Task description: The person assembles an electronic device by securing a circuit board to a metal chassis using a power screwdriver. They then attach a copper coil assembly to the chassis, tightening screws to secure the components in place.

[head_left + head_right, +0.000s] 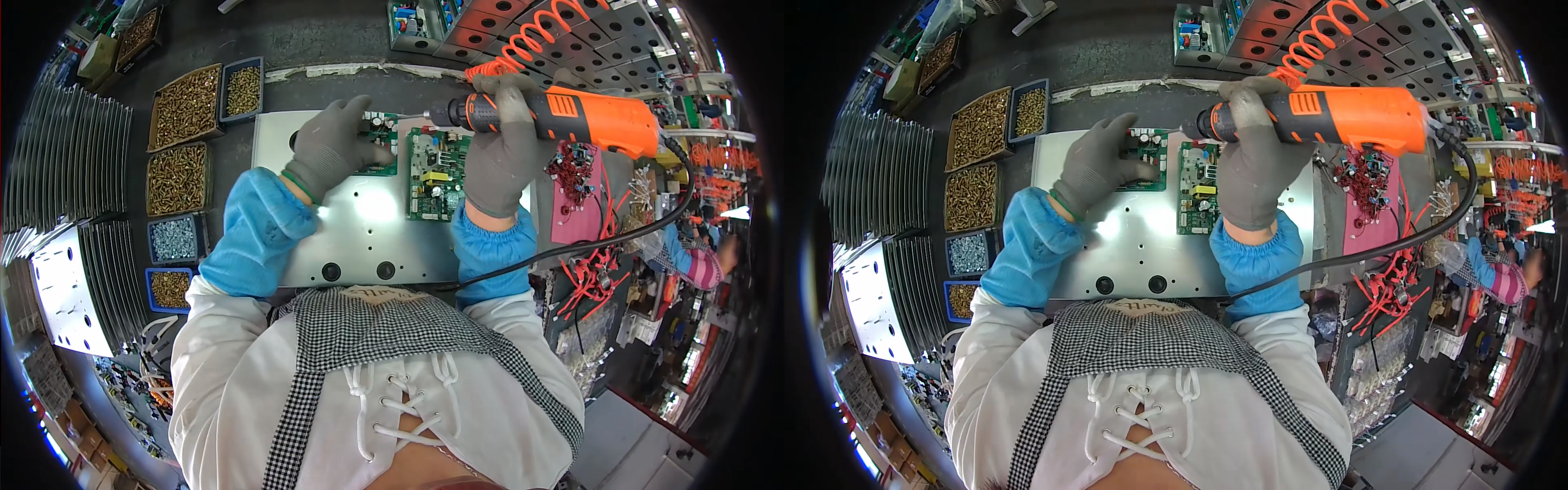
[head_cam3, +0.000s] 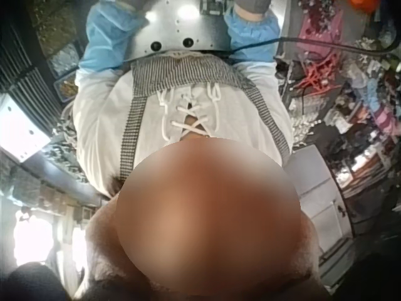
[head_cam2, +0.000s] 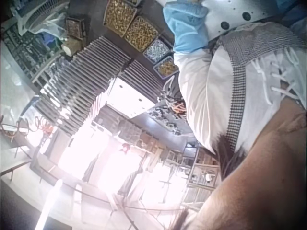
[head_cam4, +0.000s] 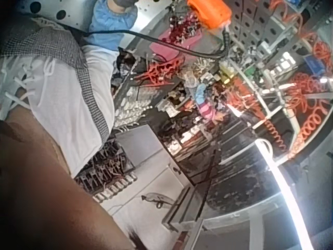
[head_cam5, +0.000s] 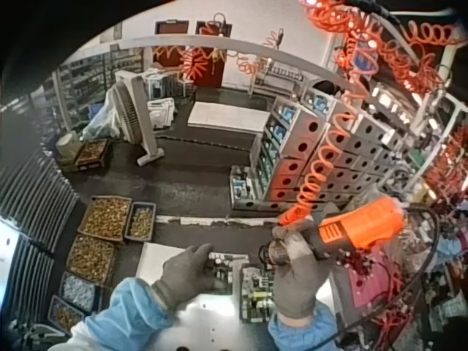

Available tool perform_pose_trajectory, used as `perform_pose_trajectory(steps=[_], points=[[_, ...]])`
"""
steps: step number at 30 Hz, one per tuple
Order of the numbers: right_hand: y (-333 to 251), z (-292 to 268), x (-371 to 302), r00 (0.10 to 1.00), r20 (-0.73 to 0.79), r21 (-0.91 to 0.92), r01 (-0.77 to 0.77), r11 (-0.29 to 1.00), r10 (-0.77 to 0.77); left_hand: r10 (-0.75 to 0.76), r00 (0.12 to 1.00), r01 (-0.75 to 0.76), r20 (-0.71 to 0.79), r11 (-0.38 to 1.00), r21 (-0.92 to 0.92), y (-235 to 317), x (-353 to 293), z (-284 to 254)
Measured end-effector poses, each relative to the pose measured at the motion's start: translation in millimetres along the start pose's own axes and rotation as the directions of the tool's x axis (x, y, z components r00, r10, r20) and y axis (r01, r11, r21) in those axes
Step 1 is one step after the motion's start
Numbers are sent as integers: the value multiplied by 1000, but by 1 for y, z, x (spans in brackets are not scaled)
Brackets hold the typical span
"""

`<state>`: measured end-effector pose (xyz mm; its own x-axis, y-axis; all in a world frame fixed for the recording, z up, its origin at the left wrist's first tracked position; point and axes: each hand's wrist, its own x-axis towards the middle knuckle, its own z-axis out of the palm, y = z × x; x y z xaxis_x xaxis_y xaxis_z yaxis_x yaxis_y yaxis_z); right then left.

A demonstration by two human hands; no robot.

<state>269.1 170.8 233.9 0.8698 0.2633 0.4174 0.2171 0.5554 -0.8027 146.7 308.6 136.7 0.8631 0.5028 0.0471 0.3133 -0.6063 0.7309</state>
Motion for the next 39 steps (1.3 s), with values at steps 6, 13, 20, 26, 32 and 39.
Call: perform_pose_trajectory(steps=[6, 13, 20, 26, 32, 39], points=[[26, -15, 5, 995, 86, -149, 58, 987, -45, -88, 966, 29, 245, 972, 234, -2, -3, -23], [33, -5, 6, 980, 197, -236, 35, 971, 13, -100, 961, 38, 257, 972, 234, -4, -5, -21], [24, 1, 11, 922, 279, -327, -172, 929, 269, 139, 968, -35, 210, 900, -434, -22, -11, 3], [30, 19, 26, 942, 334, -275, 56, 960, 41, 129, 959, -76, 252, 974, -212, -21, -7, 3], [-12, 6, 23, 913, 376, -246, -63, 967, 155, 19, 975, 143, 221, 704, -695, -47, -10, 4], [-76, 11, -13, 926, 280, -36, -252, 967, 252, -267, 820, 382, 506, -404, -831, -39, -59, -7]])
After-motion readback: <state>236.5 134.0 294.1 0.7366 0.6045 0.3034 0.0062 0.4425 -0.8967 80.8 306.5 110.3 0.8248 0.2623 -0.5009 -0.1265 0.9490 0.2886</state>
